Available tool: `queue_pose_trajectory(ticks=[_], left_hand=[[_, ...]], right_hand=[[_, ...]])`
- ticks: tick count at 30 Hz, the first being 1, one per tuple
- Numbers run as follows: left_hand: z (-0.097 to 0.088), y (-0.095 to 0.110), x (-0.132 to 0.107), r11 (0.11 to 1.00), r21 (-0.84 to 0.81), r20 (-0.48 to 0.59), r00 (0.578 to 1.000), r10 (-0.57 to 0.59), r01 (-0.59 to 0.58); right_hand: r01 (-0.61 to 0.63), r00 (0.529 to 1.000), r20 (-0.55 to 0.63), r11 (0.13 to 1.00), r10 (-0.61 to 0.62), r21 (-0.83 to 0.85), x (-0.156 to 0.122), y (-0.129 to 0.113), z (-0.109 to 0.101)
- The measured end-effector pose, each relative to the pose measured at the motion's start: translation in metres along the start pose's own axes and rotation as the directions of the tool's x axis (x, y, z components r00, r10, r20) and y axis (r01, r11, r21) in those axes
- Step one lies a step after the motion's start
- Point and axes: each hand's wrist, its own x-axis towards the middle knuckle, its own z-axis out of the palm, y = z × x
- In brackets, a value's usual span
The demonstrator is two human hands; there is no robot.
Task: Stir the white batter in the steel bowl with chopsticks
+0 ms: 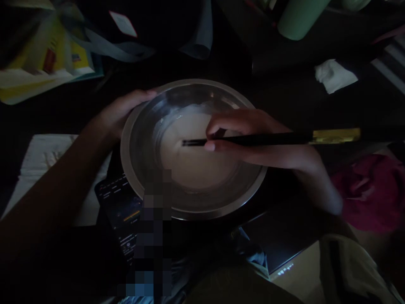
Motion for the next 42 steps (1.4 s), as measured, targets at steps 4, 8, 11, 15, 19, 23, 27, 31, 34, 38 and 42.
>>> queue_pose_trajectory(ticks=[4, 8, 11, 15, 19, 23, 27, 31, 34, 38, 42], left_hand=[[0.001, 0.001, -0.002, 1.000, 0.017, -0.030, 1.000, 0.008, -0.007], [0.002, 0.002, -0.003, 1.000, 0.001, 0.017, 1.000, 0.001, -0.001], [0.003, 0.002, -0.003, 1.000, -0.027, 0.051, 0.999, 0.006, -0.005], [0.002, 0.001, -0.002, 0.999, -0.042, 0.090, 0.995, 0.031, -0.027], [0.001, 0.000, -0.002, 1.000, -0.026, 0.017, 1.000, 0.002, -0.002], [0.000, 0.001, -0.002, 0.999, -0.047, 0.043, 0.999, 0.013, -0.011], [-0.002, 0.000, -0.001, 1.000, -0.029, 0.097, 0.995, 0.012, -0.009], [-0.004, -0.002, 0.001, 1.000, -0.014, 0.130, 0.991, 0.025, -0.024], [-0.002, -0.002, 0.001, 0.997, -0.067, 0.157, 0.986, 0.056, -0.046], [-0.001, -0.001, -0.001, 0.992, -0.125, 0.150, 0.988, 0.046, -0.028], [-0.003, -0.001, -0.001, 0.992, -0.126, 0.145, 0.989, 0.035, -0.017]], right_hand=[[-0.157, 0.974, -0.180, 0.980, 0.134, -0.120, -0.005, 0.000, -0.004], [-0.120, 0.991, -0.073, 0.990, 0.114, -0.079, -0.013, 0.006, -0.020], [0.000, 0.989, 0.145, 0.997, -0.012, 0.079, -0.011, 0.008, -0.021], [0.019, 0.997, 0.066, 0.995, -0.026, 0.094, -0.001, 0.003, -0.004], [-0.110, 0.982, -0.162, 0.990, 0.095, -0.084, -0.001, -0.001, 0.003], [-0.235, 0.955, -0.199, 0.970, 0.219, -0.061, -0.011, -0.002, -0.012], [-0.159, 0.986, 0.054, 0.984, 0.155, 0.081, -0.013, 0.000, -0.019], [0.015, 0.987, 0.155, 0.990, -0.037, 0.142, -0.002, 0.001, -0.005], [-0.028, 1.000, -0.012, 1.000, 0.028, 0.002, -0.001, 0.003, 0.003], [-0.184, 0.978, -0.117, 0.980, 0.174, -0.080, -0.013, 0.006, -0.010], [-0.099, 0.992, 0.094, 0.990, 0.089, 0.100, -0.017, 0.005, -0.021]])
